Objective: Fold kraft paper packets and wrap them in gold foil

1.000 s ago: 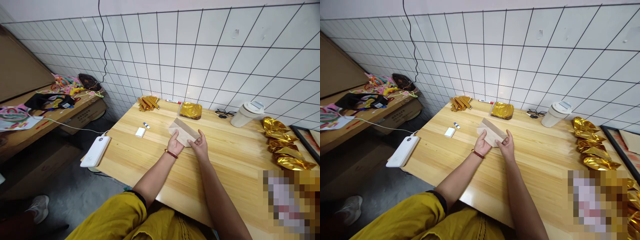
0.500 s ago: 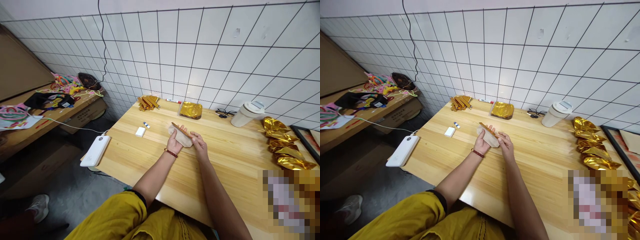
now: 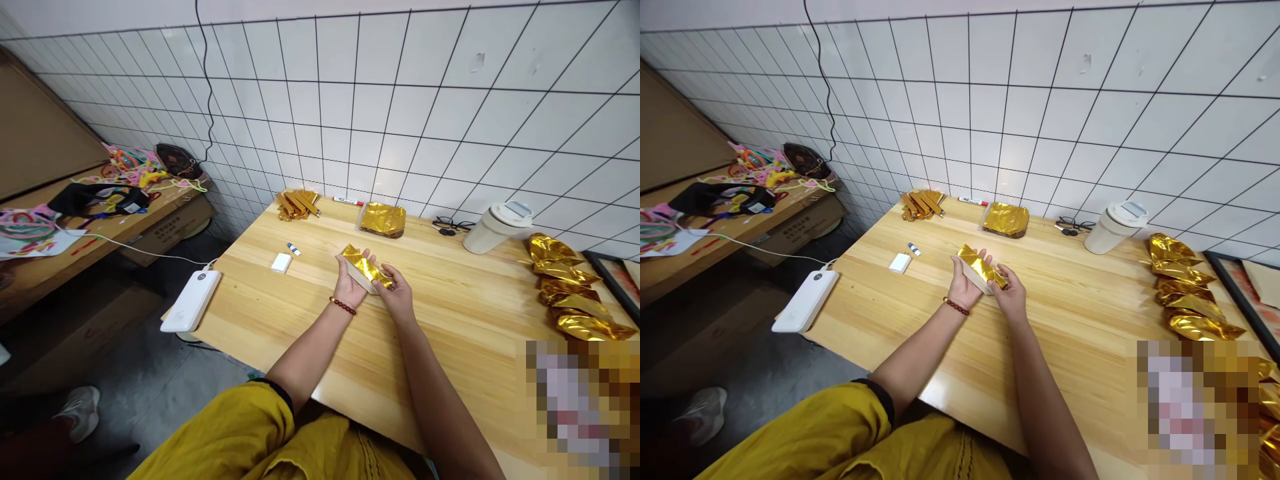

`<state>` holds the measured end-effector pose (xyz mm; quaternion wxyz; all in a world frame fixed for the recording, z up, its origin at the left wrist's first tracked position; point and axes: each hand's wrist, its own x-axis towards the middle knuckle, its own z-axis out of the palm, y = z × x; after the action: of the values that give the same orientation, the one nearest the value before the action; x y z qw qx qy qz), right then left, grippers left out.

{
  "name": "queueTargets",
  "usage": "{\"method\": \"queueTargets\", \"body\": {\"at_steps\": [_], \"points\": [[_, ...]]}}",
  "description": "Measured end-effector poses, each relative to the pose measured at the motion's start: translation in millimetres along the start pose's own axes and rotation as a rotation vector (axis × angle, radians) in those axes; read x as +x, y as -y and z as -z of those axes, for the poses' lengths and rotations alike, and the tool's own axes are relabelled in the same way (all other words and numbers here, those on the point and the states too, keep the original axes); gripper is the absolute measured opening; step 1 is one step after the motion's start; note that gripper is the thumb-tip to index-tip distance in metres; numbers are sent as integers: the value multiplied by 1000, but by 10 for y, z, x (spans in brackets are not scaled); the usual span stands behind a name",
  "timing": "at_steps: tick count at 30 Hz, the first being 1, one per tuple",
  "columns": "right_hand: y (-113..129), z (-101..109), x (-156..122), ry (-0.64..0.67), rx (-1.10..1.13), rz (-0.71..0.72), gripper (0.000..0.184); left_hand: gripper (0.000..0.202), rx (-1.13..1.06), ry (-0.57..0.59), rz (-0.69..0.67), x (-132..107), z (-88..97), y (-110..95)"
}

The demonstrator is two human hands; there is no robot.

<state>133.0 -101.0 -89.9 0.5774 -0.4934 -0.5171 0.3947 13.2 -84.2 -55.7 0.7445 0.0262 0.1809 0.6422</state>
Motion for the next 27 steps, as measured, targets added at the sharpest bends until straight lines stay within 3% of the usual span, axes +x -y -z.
{"method": "queueTargets", "body": {"at_steps": [6, 18, 27], "points": [[25, -3, 1, 9, 28, -33, 60, 18, 7, 16, 11, -1, 22, 1], [-39, -7, 12, -39, 29, -74, 46, 19, 22, -40, -2, 16, 22, -7], [118, 51, -1, -41, 69, -38, 37, 28, 19, -44, -39, 44, 56, -12]]}}
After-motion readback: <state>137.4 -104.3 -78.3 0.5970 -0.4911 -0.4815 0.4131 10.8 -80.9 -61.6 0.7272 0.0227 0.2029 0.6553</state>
